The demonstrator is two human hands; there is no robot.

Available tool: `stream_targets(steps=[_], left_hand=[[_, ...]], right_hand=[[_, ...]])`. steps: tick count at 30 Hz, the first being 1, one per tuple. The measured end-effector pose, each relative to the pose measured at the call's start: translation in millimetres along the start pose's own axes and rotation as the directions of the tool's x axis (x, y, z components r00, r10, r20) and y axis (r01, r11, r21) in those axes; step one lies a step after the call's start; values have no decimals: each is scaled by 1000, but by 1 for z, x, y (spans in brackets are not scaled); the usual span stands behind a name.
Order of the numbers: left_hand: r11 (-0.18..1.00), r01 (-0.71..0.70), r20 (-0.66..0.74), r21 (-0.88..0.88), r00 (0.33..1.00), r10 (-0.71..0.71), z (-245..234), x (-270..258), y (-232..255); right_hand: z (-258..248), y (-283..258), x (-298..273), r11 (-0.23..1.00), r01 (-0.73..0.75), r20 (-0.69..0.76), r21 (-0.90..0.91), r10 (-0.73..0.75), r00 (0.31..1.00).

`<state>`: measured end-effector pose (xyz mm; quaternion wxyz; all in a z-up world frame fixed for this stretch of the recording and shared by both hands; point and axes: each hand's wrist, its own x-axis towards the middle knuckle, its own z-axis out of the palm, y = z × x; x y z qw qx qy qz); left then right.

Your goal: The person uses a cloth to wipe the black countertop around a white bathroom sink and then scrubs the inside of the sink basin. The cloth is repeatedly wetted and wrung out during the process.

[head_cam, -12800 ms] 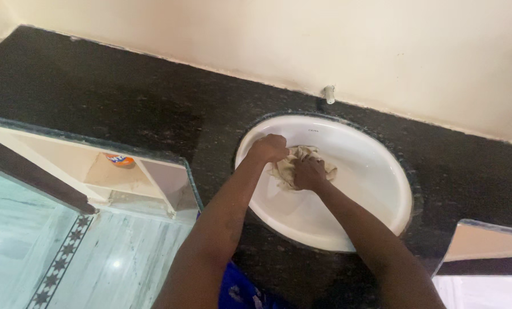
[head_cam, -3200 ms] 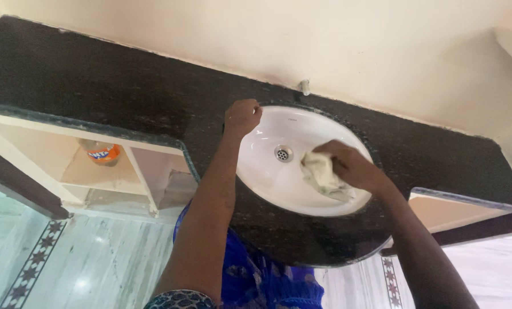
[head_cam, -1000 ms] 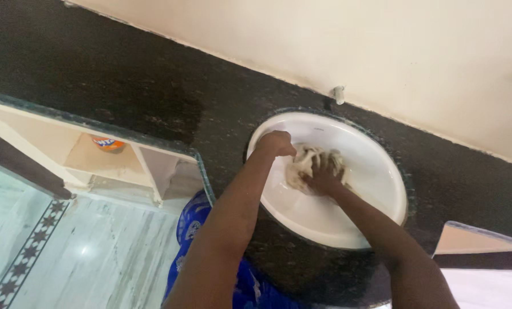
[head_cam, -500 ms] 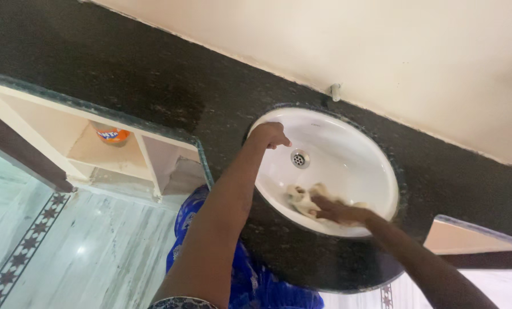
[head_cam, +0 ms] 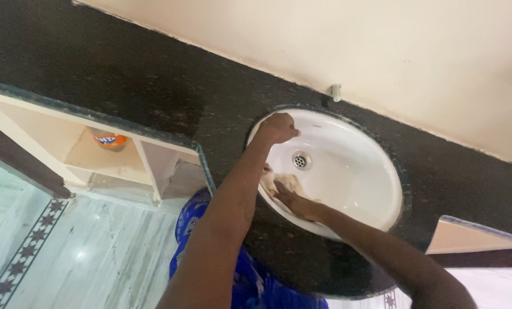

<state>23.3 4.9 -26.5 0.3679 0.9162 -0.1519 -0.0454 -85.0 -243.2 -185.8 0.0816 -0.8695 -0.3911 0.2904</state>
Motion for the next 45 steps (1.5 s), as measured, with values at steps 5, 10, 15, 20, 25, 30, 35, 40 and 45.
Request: stream_targets(steps=[5, 10, 15, 20, 25, 30, 35, 40, 45], left_hand=[[988, 64, 27, 144, 997, -69, -2, -8, 13], [978, 119, 76, 170, 988, -134, -5, -6, 10], [979, 66, -15, 194, 998, -64, -8, -8, 6], [981, 52, -18, 185, 999, -50, -10, -16, 7], [985, 55, -30, 163, 998, -51, -12, -34, 15], [993, 23, -43, 114, 999, -18, -17, -40, 20], [992, 25, -24, 121, 999, -22, -12, -35, 17], [997, -43, -146, 59, 988, 51, -25, -31, 21], [985, 83, -428, -153, 893, -141, -76, -47, 18]], right_hand=[[-19, -2, 93, 936, -89, -199, -339, 21, 980], [-86, -1, 57, 882, -332, -352, -334, 210, 912], [-117, 20, -28, 717, -612, -218, -333, 573, 790], [-91, -6, -133, 634, -689, -74, -351, 715, 696], [-83, -70, -149, 729, -647, 168, -223, 683, 711], [-81, -186, -132, 819, -380, -38, 430, 437, 898], [-72, -202, -153, 932, -270, -287, 243, 334, 898], [-74, -101, -222, 784, -617, -251, -75, 584, 772], [-50, -123, -212, 789, -602, -310, -119, 547, 778]])
